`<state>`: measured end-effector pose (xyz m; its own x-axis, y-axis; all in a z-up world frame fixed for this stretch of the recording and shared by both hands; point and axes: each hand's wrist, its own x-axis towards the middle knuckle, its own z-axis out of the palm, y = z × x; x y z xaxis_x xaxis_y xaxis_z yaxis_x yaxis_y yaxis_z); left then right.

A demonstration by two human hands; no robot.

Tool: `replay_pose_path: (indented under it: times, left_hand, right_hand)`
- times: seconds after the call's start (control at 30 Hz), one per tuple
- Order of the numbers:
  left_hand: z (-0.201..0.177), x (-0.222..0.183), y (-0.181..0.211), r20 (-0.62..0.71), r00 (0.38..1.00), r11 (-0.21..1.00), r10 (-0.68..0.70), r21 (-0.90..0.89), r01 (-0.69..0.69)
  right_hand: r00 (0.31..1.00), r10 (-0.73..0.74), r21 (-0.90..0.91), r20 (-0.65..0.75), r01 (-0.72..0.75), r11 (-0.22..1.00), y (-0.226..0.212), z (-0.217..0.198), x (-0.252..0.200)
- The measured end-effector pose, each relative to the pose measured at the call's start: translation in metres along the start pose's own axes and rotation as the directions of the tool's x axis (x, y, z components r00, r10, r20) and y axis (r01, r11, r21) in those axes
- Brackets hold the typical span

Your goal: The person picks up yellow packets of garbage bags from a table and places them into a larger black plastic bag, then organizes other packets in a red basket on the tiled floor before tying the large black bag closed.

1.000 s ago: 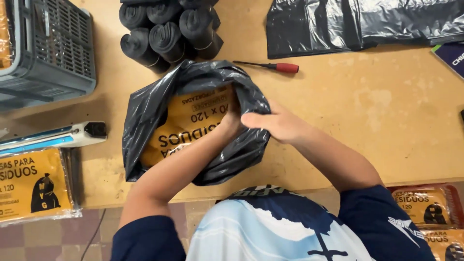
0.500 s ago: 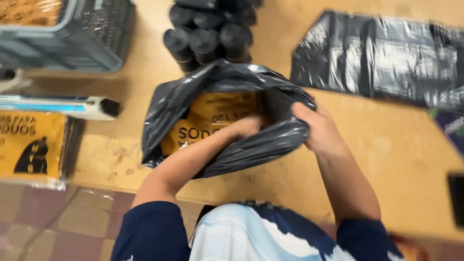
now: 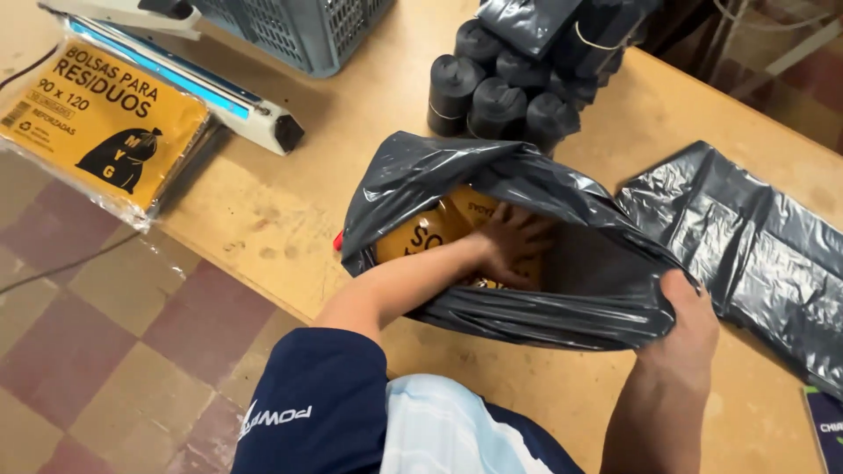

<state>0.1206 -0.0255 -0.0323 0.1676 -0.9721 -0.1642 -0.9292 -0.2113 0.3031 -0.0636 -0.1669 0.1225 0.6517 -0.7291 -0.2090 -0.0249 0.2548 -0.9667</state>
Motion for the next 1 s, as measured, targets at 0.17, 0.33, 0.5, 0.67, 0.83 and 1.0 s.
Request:
replay_pose_path:
  times: [0.17,0.33,0.5,0.67,0.83,1.0]
  left_hand:
    - [-0.006,0.0,0.004,0.04,0.999,1.0,0.004,-0.019,-0.003]
    - [0.01,0.004,0.0,-0.09,0.996,0.999,0.019,0.028,-0.017]
    - [-0.014,-0.005,0.01,0.018,0.999,1.0,-0.028,0.008,0.028]
    - [0.011,-0.013,0.0,-0.446,0.894,0.989,0.038,0.143,0.029]
    - [-0.075,-0.163,-0.027,-0.772,0.626,0.943,-0.108,0.121,0.311]
    - [0.045,-0.215,-0.147,-0.392,0.706,0.779,-0.59,-0.047,0.625]
  right_hand:
    - [0.998,0.019,-0.031,-0.064,-0.021,0.999,0.001,-0.006,-0.004]
    - [1.0,-0.013,0.045,0.0,0.013,0.999,0.021,-0.027,0.01]
    - [0.994,-0.071,-0.004,-0.086,0.071,0.997,-0.002,0.011,-0.001]
    - [0.963,-0.217,-0.695,-0.161,0.046,0.717,-0.02,0.006,0.002]
    - [0.501,-0.835,-0.882,0.228,0.47,0.041,-0.028,0.082,-0.056]
    - [0.812,0.151,-0.809,0.565,0.58,-0.096,0.019,0.241,-0.084]
